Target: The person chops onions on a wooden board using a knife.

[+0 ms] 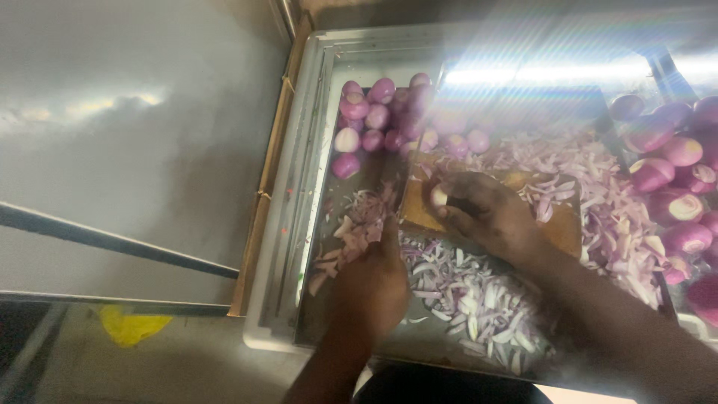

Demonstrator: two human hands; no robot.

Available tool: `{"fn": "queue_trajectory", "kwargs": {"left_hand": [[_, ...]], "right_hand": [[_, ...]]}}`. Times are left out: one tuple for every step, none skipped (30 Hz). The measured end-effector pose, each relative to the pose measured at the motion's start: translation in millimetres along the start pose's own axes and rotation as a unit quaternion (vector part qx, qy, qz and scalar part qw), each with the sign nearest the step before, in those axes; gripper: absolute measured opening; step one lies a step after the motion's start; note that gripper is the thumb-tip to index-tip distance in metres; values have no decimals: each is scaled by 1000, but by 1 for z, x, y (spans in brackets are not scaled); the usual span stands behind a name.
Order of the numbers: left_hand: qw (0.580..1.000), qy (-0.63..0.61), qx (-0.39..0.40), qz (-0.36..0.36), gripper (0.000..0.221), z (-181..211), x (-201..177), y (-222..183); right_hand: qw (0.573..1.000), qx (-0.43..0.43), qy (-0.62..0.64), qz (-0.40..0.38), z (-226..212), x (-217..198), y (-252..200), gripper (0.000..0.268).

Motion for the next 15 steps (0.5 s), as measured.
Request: {"fn": "queue_trajectory", "kwargs": {"left_hand": [[998, 4, -13, -64, 79, 3, 1, 2], [991, 8, -27, -128, 82, 5, 3, 0], [981, 12, -40, -191, 86, 7, 8, -2], [991, 28, -12, -134, 84, 14, 1, 1], [996, 43, 17, -77, 82, 22, -3, 3], [997, 58, 48, -20, 81, 27, -7, 4], [996, 62, 53, -32, 81, 27, -3, 6], [995, 65, 59, -45, 81, 28, 2, 9], [994, 68, 65, -58, 81, 29, 6, 11], [994, 60, 76, -40, 80, 30, 6, 11], [995, 52, 88, -22, 80, 30, 5, 10], [994, 44, 98, -5, 80, 30, 5, 8], [995, 35, 93, -25, 77, 28, 8, 5], [995, 25, 88, -44, 74, 27, 10, 2], [994, 16, 83, -64, 71, 26, 12, -3]], "right_hand": [[1000, -29, -3, 5, -2, -1, -1, 40], [1000, -20, 20, -1, 2, 1, -2, 40], [999, -11, 44, -8, 5, 3, -2, 39], [997, -1, 70, -15, 8, 5, -2, 39], [997, 12, 75, -18, 11, 5, -3, 38], [996, 25, 79, -21, 13, 5, -4, 37], [995, 38, 84, -23, 14, 5, -4, 36], [996, 33, 85, -19, 12, 3, -4, 36], [996, 29, 87, -15, 9, 2, -4, 36], [996, 22, 88, -11, 6, 0, -3, 37], [996, 33, 78, -13, 5, -1, -2, 36], [996, 44, 70, -15, 5, 0, -1, 36], [996, 55, 62, -18, 5, 0, -1, 35], [997, 51, 50, -18, 4, -1, -2, 34], [998, 47, 38, -18, 4, -1, -2, 33]]}}
Point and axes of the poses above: each hand's wrist, its own y-axis towards the middle knuckle, its own x-axis out of the palm, z = x × y, the point moved 6 cm from there along y, towards the middle knuckle, and after that the axes turned 10 degrees about y, right-handed, at the moved point
